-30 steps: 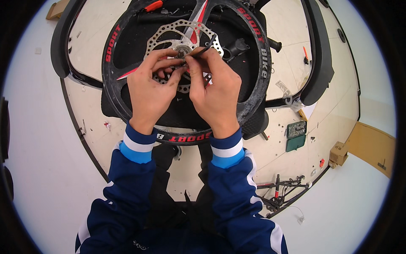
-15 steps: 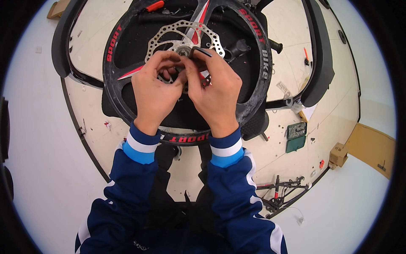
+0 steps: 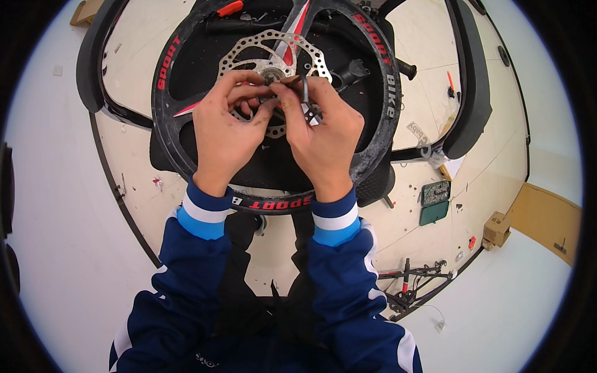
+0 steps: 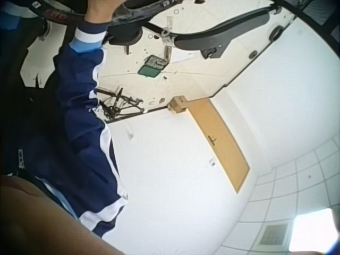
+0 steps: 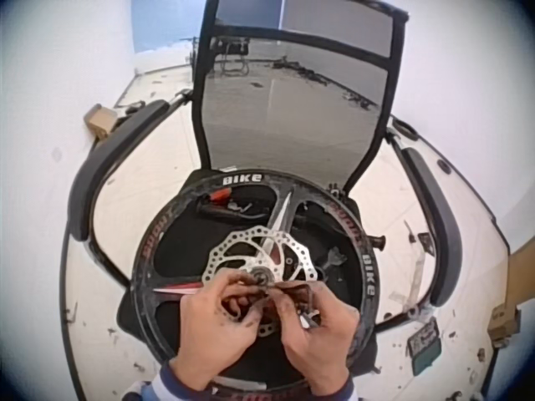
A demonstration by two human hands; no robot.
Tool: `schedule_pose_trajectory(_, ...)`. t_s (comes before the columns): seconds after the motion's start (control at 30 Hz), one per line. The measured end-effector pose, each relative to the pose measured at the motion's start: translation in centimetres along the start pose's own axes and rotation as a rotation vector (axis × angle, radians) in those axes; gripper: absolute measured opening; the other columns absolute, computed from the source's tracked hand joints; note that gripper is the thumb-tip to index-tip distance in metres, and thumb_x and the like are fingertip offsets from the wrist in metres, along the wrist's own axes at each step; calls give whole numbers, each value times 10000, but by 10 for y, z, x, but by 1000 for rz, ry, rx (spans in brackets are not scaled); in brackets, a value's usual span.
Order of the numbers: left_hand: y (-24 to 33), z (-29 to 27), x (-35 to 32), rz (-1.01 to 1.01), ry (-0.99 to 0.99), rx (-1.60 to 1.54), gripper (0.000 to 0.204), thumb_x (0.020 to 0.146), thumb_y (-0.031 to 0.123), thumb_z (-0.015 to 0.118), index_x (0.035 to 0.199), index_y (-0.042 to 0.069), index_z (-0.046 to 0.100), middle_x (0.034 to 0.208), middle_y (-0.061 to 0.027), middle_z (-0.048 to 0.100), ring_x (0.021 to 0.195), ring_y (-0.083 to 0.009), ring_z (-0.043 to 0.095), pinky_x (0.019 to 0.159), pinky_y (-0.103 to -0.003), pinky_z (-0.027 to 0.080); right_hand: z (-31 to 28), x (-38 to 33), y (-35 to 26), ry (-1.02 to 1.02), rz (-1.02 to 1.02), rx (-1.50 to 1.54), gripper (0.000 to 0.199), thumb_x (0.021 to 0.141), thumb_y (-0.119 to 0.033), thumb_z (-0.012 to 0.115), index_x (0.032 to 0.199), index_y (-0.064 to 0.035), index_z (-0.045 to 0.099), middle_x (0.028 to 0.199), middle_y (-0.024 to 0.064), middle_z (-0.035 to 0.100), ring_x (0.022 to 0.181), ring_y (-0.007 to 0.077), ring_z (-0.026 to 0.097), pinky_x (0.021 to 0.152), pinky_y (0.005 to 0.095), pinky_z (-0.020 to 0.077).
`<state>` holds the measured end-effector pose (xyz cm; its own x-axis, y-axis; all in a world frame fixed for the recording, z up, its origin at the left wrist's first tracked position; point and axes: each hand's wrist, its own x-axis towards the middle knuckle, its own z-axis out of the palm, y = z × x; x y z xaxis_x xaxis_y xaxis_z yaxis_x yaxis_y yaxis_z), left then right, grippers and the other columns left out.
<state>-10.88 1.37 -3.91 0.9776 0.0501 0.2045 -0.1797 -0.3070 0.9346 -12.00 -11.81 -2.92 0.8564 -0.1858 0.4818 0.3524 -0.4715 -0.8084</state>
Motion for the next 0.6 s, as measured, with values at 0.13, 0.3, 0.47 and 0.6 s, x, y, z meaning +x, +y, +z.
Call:
schedule_pose_trajectory(0.13, 2, -1, 0, 4, -28, 6, 287, 738, -21, 773, 1003, 12, 668, 817, -46, 730, 648, -70, 551, 626, -207, 459, 2, -1, 4, 25, -10, 40, 110, 823, -24, 758, 902, 16, 694, 783, 94, 724, 686, 155, 715, 644, 244, 541)
schedule_pose_trajectory(0.3, -4, 1, -1, 33, -19, 36, 285, 744, -25, 766, 1010, 26, 677, 824, -58, 732, 640, -80, 572, 625, -209, 464, 5, 0, 3, 42, 16, 45, 119, 815, -25, 771, 880, 20, 682, 774, 90, 719, 684, 156, 716, 640, 242, 542)
schedule_pose_trajectory(0.47, 0, 2, -1, 8, 6, -14, 282, 762, -24, 751, 1027, 32, 675, 797, -60, 735, 648, -93, 627, 625, -224, 486, 7, 1, 1, 0, -39, 43, 144, 814, -27, 772, 930, 20, 700, 800, 99, 728, 708, 159, 724, 659, 242, 547)
schedule_pose_trajectory(0.6, -1, 2, -1, 32, 7, -11, 289, 772, -24, 741, 1047, 35, 671, 772, -52, 735, 637, -98, 634, 619, -231, 492, 9, -1, 7, -23, -66, 33, 160, 813, -22, 767, 957, 20, 712, 821, 107, 736, 726, 164, 731, 678, 247, 551)
